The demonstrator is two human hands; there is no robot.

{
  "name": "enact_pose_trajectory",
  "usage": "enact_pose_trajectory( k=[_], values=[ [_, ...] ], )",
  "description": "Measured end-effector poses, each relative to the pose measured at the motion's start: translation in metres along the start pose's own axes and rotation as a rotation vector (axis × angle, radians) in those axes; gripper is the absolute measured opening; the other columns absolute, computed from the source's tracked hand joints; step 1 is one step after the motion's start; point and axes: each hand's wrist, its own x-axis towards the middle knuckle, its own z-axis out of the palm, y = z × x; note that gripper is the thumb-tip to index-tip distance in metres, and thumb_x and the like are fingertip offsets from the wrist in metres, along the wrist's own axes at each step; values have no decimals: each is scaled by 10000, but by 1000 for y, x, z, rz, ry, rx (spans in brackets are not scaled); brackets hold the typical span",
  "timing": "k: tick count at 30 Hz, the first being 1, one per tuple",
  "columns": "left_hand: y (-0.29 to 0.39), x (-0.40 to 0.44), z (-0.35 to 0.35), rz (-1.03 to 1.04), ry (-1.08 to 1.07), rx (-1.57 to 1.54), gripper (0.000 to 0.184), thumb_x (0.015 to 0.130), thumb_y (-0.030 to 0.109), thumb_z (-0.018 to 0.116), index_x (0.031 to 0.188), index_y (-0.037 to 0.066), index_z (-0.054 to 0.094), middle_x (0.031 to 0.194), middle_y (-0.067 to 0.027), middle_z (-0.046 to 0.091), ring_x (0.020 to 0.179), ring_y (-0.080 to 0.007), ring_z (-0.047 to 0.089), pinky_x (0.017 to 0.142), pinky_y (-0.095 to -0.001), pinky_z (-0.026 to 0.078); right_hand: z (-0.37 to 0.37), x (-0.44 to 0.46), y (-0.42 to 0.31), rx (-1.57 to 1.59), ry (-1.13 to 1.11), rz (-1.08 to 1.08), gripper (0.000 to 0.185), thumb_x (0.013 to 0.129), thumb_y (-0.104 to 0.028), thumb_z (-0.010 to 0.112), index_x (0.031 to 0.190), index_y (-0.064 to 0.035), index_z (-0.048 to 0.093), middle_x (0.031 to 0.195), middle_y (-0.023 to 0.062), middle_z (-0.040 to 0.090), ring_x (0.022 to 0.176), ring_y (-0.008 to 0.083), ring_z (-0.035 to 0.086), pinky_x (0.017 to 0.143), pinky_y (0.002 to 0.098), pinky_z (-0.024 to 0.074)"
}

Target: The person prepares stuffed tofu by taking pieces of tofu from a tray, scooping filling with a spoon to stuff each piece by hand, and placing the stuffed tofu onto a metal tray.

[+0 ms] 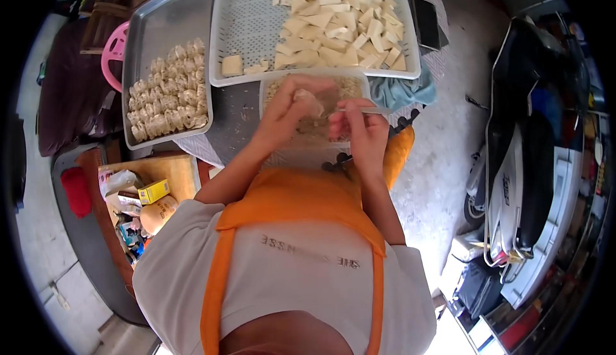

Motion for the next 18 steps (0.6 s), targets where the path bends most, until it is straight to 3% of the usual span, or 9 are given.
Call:
enact_pose_trajectory(
  k=[1,4,10,13,18],
  values=[
    [-3,2,-4,71,13,32,296,887,44,479,1182,22,490,1174,-88,553,1084,-160,515,917,-277,419,-1,0,-5,-10,40,-22,174,942,-130,502,938,19,593,723,94,634,568,124,590,532,250,514],
    [1,-4,-13,-207,-11,-249,297,888,45,487,1185,44,493,1131,-69,554,1070,-148,512,855,-259,453,-5,2,-8,-29,62,-89,175,944,-129,499,939,20,590,725,95,635,570,129,591,533,249,513],
    [0,-3,-13,-335,-49,-48,232,913,84,482,1142,53,510,984,-37,563,816,-129,546,704,-259,468,-5,2,-10,-58,30,-171,175,951,-124,484,949,19,585,727,97,637,566,130,591,538,243,508],
    [-12,-3,-15,-329,-52,-362,212,923,131,483,1120,58,511,854,-29,553,703,-119,511,644,-254,438,-10,4,-10,-44,83,-191,173,953,-120,483,951,20,585,729,98,639,567,125,592,540,236,502],
    [-4,-1,-12,-465,58,-662,203,958,237,437,859,72,502,694,-14,467,579,-101,419,478,-227,330,-14,3,-2,-101,68,-201,162,951,-117,493,951,15,587,730,90,641,568,116,590,539,223,489]
  ],
)
